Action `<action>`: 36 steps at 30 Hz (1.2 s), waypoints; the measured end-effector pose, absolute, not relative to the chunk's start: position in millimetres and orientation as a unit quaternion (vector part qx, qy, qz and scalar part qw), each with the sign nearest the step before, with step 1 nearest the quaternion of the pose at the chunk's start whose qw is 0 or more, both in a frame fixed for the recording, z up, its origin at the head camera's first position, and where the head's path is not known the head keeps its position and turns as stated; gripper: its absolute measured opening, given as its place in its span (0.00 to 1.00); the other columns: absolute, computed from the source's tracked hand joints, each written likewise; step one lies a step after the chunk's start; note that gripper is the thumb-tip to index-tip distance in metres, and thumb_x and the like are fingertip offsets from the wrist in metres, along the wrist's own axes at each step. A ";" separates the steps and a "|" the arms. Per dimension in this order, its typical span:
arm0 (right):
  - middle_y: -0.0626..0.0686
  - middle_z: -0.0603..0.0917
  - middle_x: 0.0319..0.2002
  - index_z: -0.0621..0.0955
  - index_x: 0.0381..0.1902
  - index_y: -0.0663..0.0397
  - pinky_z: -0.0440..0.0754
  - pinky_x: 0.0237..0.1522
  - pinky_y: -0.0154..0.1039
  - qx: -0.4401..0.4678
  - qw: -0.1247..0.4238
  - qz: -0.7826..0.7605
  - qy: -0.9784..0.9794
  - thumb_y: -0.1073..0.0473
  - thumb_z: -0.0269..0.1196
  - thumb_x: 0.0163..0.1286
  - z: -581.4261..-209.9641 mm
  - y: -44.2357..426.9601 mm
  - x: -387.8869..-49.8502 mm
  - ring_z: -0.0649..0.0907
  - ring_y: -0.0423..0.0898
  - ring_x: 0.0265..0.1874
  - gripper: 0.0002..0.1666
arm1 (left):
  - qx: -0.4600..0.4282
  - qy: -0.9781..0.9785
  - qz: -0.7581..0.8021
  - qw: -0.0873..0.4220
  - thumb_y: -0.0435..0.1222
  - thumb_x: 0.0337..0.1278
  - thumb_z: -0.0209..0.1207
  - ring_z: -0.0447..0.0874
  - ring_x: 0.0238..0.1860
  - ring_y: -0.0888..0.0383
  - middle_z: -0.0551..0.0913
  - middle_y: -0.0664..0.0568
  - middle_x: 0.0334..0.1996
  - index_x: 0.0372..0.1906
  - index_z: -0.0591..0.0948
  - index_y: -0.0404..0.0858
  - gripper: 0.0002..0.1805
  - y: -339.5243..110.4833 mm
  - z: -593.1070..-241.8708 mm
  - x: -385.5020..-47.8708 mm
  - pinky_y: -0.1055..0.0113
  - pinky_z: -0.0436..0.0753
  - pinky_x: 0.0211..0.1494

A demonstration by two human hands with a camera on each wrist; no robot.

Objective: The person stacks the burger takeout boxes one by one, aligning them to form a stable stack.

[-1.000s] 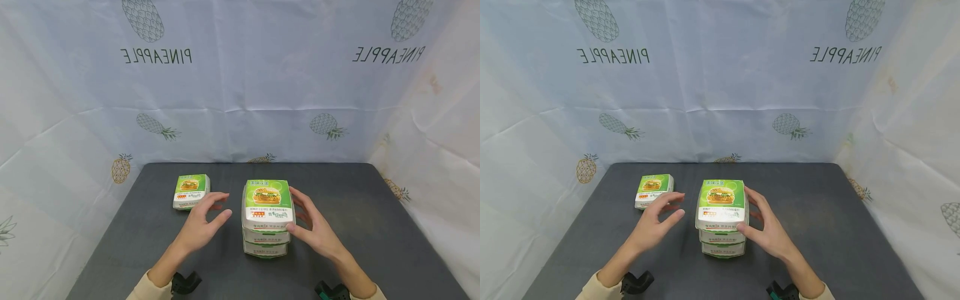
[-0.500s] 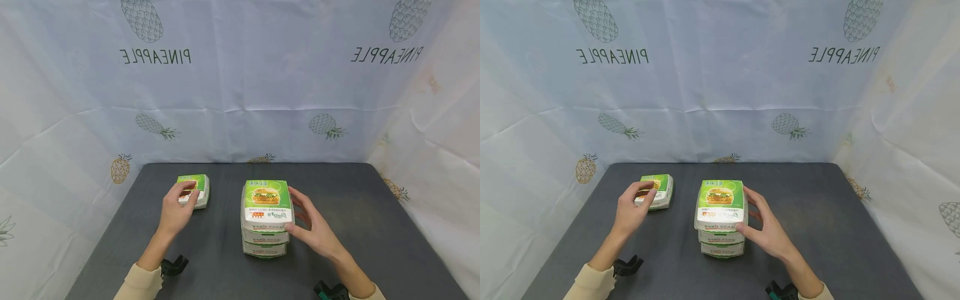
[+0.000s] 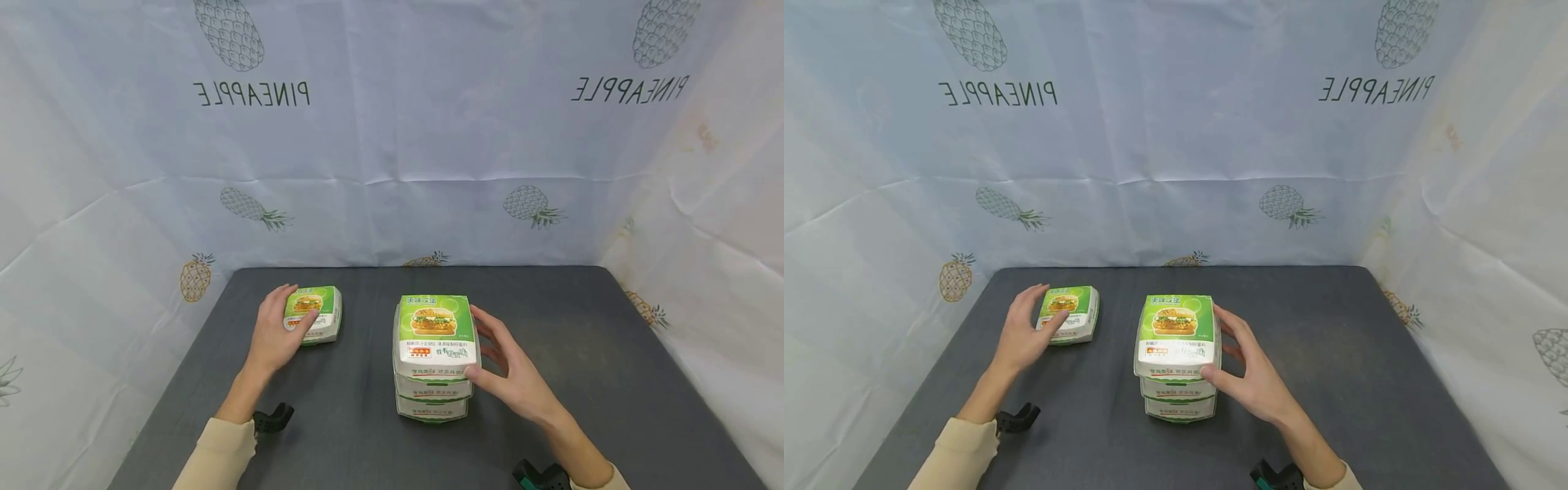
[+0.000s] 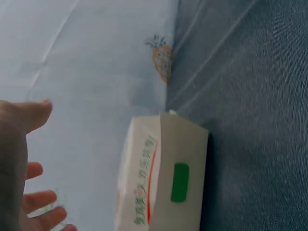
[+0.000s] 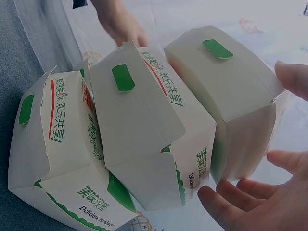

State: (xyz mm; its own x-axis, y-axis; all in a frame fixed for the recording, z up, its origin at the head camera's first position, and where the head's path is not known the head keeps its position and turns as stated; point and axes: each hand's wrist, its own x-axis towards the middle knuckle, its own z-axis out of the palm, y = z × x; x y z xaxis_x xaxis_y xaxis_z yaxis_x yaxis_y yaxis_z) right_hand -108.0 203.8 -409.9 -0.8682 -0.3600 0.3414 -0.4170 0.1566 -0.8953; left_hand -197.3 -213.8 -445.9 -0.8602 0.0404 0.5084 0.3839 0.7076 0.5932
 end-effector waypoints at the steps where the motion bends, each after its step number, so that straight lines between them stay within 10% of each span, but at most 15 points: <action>1: 0.49 0.57 0.78 0.55 0.82 0.41 0.70 0.64 0.32 0.256 0.023 0.597 -0.760 0.69 0.65 0.68 -409.9 203.8 -108.0 0.63 0.42 0.73 0.51 | -0.108 -0.903 -0.361 0.208 0.46 0.62 0.68 0.59 0.72 0.31 0.63 0.32 0.71 0.72 0.69 0.30 0.39 -216.9 -447.4 -199.0 0.31 0.61 0.67; 13: 0.49 0.56 0.79 0.55 0.82 0.42 0.70 0.64 0.32 0.256 0.022 0.595 -0.762 0.69 0.64 0.69 -410.6 204.3 -107.8 0.62 0.41 0.73 0.51 | -0.040 -0.923 -0.382 -0.026 0.57 0.56 0.70 0.39 0.77 0.29 0.37 0.30 0.79 0.83 0.43 0.38 0.63 -237.9 -461.0 -218.4 0.28 0.57 0.70; 36: 0.49 0.56 0.78 0.55 0.82 0.42 0.71 0.64 0.33 0.255 0.024 0.593 -0.764 0.69 0.64 0.69 -410.7 203.3 -107.3 0.63 0.41 0.73 0.50 | -0.005 -0.909 -0.416 -0.013 0.61 0.53 0.70 0.54 0.76 0.37 0.50 0.35 0.79 0.83 0.49 0.41 0.62 -242.6 -478.9 -220.2 0.38 0.61 0.71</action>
